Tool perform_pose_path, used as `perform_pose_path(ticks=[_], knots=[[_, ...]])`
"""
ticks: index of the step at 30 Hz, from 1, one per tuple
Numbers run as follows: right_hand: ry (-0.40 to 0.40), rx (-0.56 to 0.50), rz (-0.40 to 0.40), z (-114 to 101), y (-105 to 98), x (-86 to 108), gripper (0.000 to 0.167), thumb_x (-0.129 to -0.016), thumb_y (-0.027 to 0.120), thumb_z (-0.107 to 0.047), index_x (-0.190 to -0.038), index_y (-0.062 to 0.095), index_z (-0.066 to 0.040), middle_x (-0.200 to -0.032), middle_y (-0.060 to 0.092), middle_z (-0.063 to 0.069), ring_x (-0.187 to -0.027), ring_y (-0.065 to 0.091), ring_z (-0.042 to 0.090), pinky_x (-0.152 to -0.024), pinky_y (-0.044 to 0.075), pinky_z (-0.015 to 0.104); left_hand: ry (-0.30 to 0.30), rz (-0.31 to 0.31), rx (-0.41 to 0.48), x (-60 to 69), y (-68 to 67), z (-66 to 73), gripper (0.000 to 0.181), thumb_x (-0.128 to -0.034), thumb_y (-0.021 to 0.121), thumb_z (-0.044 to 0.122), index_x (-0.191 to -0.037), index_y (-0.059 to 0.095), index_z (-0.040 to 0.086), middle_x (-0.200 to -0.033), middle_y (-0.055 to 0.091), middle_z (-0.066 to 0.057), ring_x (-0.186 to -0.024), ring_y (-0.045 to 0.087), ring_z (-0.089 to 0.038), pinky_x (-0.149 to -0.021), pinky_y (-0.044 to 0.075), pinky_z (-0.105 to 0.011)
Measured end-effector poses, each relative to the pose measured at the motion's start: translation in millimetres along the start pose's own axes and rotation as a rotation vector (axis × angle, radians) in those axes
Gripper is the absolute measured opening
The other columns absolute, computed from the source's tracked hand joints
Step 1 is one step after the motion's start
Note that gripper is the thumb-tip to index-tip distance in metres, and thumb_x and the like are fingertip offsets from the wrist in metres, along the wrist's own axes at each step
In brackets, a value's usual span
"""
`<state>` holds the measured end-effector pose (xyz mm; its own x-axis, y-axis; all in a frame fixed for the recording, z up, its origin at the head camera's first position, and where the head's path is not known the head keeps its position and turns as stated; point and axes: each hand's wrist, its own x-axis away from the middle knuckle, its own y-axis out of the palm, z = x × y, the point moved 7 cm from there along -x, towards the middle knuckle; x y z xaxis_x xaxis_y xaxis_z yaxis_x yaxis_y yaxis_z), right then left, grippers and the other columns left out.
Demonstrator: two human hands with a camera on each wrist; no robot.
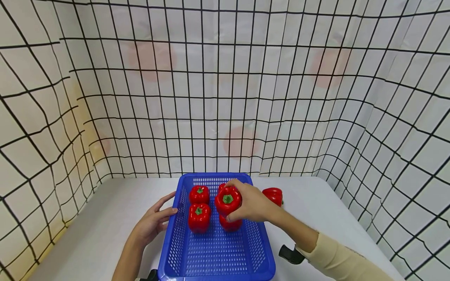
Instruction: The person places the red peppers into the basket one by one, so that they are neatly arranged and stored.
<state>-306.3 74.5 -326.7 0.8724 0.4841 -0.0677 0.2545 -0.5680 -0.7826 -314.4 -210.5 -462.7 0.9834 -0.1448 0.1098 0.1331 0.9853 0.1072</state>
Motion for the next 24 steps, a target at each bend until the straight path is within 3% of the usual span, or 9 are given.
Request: perform_pose_path(ticks=[13,20,24], knots=[[-0.021,0.036,-0.224,-16,33,-3.8,0.08,-0.067,0.094,-0.026,-0.135,0.05,-0.027,-0.124,0.065,0.003,-0.114,0.065,0.027,-0.079,0.064,0.041,-0.003,0.015,0.012,0.2,-0.7,-3.8,0.073,-0.0939,0.071,0.022,-0.157,0.035,0.028,-0.147,0.054,-0.022,-0.114,0.07,-0.036,-0.089,0.06,-0.05],[-0.045,0.115,-0.277,-26,51,-6.2,0.085,-0.065,0.095,-0.029,-0.138,0.052,-0.027,-0.127,0.064,0.001,-0.118,0.061,0.023,-0.078,0.064,0.035,-0.003,0.012,0.001,0.8,0.1,-3.2,0.073,-0.0941,0.07,0.023,-0.157,0.034,0.028,-0.148,0.054,-0.022,-0.116,0.069,-0.036,-0.089,0.059,-0.05],[-0.034,0.15,-0.295,-32,58,-7.0,0.085,-0.064,0.095,-0.03,-0.138,0.053,-0.034,-0.126,0.061,0.003,-0.119,0.058,0.023,-0.078,0.063,0.036,0.003,-0.003,-0.01,0.7,0.9,-0.9,0.074,-0.095,0.069,0.025,-0.159,0.031,0.027,-0.148,0.053,-0.023,-0.116,0.069,-0.036,-0.09,0.059,-0.05]])
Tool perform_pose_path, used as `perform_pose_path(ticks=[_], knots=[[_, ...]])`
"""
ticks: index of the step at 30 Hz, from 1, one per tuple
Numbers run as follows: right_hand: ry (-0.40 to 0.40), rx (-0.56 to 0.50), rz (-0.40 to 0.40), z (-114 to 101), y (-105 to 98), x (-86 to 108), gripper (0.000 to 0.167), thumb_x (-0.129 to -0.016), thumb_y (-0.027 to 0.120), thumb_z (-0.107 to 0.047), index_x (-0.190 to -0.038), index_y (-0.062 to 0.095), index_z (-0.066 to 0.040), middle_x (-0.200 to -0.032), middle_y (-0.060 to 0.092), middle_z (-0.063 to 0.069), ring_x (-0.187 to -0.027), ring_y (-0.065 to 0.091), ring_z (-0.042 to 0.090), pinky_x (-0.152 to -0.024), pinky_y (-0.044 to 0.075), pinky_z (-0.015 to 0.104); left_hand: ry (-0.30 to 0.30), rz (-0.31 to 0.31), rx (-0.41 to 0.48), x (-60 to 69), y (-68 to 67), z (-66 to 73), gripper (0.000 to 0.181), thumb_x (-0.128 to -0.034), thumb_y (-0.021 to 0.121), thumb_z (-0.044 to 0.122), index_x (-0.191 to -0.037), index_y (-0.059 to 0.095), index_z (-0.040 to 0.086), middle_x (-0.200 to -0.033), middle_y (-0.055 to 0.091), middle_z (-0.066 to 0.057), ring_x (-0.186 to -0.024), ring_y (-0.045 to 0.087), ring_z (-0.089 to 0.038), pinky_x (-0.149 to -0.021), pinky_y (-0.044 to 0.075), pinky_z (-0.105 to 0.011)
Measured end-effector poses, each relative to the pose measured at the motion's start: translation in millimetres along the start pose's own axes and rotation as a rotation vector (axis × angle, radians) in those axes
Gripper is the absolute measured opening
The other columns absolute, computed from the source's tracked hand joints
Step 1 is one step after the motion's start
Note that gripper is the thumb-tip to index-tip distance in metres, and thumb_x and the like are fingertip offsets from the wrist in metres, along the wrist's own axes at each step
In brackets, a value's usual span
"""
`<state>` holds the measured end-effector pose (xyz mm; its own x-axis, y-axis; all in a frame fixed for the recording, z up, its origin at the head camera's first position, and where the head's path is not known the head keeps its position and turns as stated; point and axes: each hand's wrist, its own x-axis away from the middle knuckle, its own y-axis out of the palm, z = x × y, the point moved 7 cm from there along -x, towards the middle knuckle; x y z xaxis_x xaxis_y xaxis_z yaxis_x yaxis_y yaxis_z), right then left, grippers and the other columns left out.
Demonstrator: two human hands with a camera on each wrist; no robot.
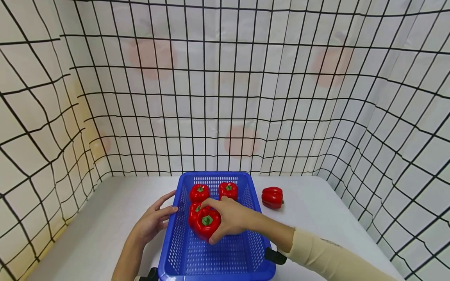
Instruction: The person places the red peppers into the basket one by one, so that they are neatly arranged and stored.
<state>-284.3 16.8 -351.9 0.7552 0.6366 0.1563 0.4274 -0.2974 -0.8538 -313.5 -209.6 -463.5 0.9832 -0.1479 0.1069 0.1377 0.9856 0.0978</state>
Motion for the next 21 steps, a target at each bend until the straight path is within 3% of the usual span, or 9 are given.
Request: perform_pose_path(ticks=[5,11,21], knots=[[0.028,0.043,-0.02,-5,9,-4.5,0.085,-0.063,0.096,-0.031,-0.136,0.052,-0.039,-0.123,0.06,0.001,-0.115,0.059,0.019,-0.078,0.064,0.036,-0.002,-0.005,-0.005,-0.8,0.2,0.6,0.074,-0.0951,0.069,0.025,-0.159,0.031,0.028,-0.149,0.053,-0.022,-0.116,0.069,-0.035,-0.09,0.059,-0.05],[0.03,0.076,-0.051,-8,21,-11.8,0.088,-0.063,0.096,-0.033,-0.138,0.051,-0.039,-0.124,0.061,-0.003,-0.114,0.06,0.016,-0.078,0.063,0.034,0.0,-0.003,-0.009,-0.1,1.1,1.8,0.075,-0.095,0.069,0.025,-0.159,0.031,0.028,-0.15,0.052,-0.022,-0.116,0.07,-0.035,-0.089,0.06,-0.049],[0.017,0.128,-0.113,-9,38,-18.0,0.086,-0.065,0.095,-0.035,-0.139,0.052,-0.037,-0.129,0.063,-0.005,-0.121,0.06,0.019,-0.084,0.063,0.041,-0.008,0.003,0.0,0.3,0.3,0.6,0.073,-0.0949,0.069,0.025,-0.158,0.032,0.029,-0.15,0.052,-0.021,-0.117,0.069,-0.036,-0.089,0.06,-0.049]])
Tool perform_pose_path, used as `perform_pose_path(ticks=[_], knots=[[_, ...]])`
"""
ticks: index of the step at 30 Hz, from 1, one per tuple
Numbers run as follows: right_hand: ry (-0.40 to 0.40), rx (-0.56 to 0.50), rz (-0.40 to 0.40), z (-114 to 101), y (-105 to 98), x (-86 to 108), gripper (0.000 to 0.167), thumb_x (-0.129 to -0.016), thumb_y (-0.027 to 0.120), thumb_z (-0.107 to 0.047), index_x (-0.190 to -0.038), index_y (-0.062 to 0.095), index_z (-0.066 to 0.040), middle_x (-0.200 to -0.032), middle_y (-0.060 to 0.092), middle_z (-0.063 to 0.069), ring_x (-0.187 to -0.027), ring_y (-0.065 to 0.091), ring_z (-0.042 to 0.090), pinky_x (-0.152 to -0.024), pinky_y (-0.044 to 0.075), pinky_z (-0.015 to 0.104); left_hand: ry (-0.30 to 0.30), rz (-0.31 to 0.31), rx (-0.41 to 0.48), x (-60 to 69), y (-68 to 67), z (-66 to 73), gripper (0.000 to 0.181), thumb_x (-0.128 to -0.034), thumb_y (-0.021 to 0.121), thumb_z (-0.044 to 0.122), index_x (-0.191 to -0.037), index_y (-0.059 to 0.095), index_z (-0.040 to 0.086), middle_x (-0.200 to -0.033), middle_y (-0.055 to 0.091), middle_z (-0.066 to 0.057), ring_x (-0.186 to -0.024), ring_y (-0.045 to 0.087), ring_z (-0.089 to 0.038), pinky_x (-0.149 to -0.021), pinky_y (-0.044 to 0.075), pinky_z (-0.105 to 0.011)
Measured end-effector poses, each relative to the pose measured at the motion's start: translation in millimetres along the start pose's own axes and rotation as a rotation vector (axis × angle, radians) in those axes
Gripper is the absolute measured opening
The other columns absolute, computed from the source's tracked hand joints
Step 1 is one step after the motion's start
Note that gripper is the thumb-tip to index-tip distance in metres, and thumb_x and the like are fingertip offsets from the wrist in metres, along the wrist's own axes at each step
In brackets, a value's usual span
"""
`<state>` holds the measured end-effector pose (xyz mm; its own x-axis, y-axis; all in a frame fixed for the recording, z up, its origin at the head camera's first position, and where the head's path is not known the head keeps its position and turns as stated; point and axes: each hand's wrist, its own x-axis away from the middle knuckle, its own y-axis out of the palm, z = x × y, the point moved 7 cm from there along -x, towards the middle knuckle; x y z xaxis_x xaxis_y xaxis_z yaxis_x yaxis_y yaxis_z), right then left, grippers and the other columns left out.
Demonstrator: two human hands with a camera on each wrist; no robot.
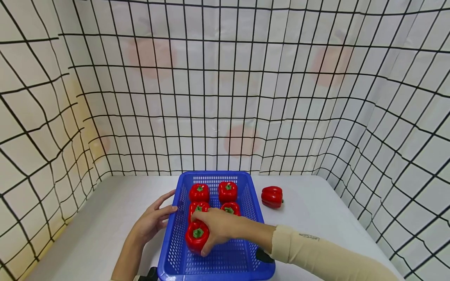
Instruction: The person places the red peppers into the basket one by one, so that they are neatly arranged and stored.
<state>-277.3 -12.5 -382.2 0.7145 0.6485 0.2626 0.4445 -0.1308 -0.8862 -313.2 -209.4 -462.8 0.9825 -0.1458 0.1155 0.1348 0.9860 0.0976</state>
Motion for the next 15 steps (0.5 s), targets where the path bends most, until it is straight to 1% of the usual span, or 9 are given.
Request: perform_pose_path(ticks=[4,7,15], knots=[[-0.004,0.005,-0.014,-1.5,2.7,-1.6,0.087,-0.065,0.095,-0.036,-0.14,0.052,-0.036,-0.126,0.066,-0.006,-0.117,0.064,0.018,-0.084,0.063,0.04,0.002,0.003,-0.006,-0.5,-0.7,-0.6,0.073,-0.0949,0.069,0.025,-0.158,0.033,0.029,-0.149,0.053,-0.021,-0.116,0.07,-0.035,-0.089,0.06,-0.049],[0.003,-0.001,-0.025,-1.6,4.9,-3.6,0.087,-0.065,0.095,-0.035,-0.14,0.051,-0.037,-0.123,0.067,-0.008,-0.112,0.067,0.017,-0.084,0.063,0.039,0.012,-0.005,-0.024,-0.2,-0.5,-0.5,0.074,-0.0959,0.068,0.026,-0.16,0.03,0.027,-0.151,0.051,-0.022,-0.117,0.069,-0.035,-0.09,0.059,-0.049],[0.003,0.003,-0.062,-0.1,10.4,-7.1,0.086,-0.065,0.095,-0.034,-0.139,0.051,-0.038,-0.122,0.065,-0.009,-0.109,0.066,0.016,-0.081,0.063,0.036,0.006,-0.001,0.001,-1.1,-1.1,-1.0,0.071,-0.0955,0.068,0.024,-0.158,0.034,0.029,-0.149,0.053,-0.02,-0.117,0.069,-0.035,-0.091,0.059,-0.05]])
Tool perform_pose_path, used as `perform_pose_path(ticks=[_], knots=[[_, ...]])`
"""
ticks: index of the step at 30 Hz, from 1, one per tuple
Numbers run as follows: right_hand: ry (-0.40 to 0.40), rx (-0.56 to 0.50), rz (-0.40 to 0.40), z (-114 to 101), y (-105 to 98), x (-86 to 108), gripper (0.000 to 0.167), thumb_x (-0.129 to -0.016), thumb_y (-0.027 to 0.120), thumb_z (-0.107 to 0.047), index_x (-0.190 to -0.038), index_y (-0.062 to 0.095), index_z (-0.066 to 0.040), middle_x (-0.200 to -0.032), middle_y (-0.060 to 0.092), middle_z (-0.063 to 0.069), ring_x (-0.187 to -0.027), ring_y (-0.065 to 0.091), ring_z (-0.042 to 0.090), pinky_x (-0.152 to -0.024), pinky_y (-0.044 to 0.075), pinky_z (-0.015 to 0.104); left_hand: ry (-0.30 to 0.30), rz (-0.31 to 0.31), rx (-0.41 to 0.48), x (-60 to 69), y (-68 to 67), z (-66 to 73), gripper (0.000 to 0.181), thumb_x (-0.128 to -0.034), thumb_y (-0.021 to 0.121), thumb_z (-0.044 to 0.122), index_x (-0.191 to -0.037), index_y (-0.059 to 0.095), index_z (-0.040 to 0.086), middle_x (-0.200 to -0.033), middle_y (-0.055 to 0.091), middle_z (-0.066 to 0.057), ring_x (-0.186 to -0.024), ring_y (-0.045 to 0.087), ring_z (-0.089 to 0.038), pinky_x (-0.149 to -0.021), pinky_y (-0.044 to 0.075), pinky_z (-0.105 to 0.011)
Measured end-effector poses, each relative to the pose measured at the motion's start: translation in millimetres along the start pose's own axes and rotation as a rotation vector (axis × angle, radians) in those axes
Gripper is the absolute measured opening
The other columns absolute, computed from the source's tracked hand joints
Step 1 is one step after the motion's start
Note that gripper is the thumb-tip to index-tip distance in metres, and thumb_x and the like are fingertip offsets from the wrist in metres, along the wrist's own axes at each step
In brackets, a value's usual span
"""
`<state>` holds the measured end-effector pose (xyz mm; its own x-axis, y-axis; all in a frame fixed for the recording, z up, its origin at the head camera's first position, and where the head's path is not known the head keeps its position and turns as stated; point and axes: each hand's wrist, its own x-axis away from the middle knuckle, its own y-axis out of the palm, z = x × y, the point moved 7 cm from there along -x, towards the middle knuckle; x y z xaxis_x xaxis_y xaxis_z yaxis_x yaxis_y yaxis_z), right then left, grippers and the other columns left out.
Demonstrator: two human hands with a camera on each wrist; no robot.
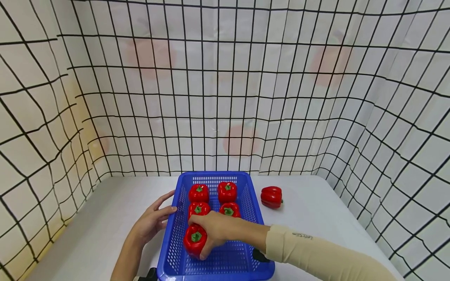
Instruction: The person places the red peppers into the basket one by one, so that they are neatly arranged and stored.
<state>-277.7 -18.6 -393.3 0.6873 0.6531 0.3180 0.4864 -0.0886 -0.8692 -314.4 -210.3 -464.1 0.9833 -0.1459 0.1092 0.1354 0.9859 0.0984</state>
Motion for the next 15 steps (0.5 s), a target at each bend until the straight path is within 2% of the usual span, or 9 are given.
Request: perform_pose_path(ticks=[15], knots=[[-0.013,0.022,-0.021,-3.8,7.4,-1.8,0.083,-0.065,0.095,-0.035,-0.135,0.051,-0.036,-0.118,0.066,-0.01,-0.105,0.067,0.013,-0.084,0.063,0.037,0.002,-0.006,-0.004,0.0,-1.0,-0.8,0.072,-0.0955,0.069,0.024,-0.158,0.033,0.029,-0.149,0.052,-0.022,-0.117,0.069,-0.037,-0.09,0.059,-0.051]])
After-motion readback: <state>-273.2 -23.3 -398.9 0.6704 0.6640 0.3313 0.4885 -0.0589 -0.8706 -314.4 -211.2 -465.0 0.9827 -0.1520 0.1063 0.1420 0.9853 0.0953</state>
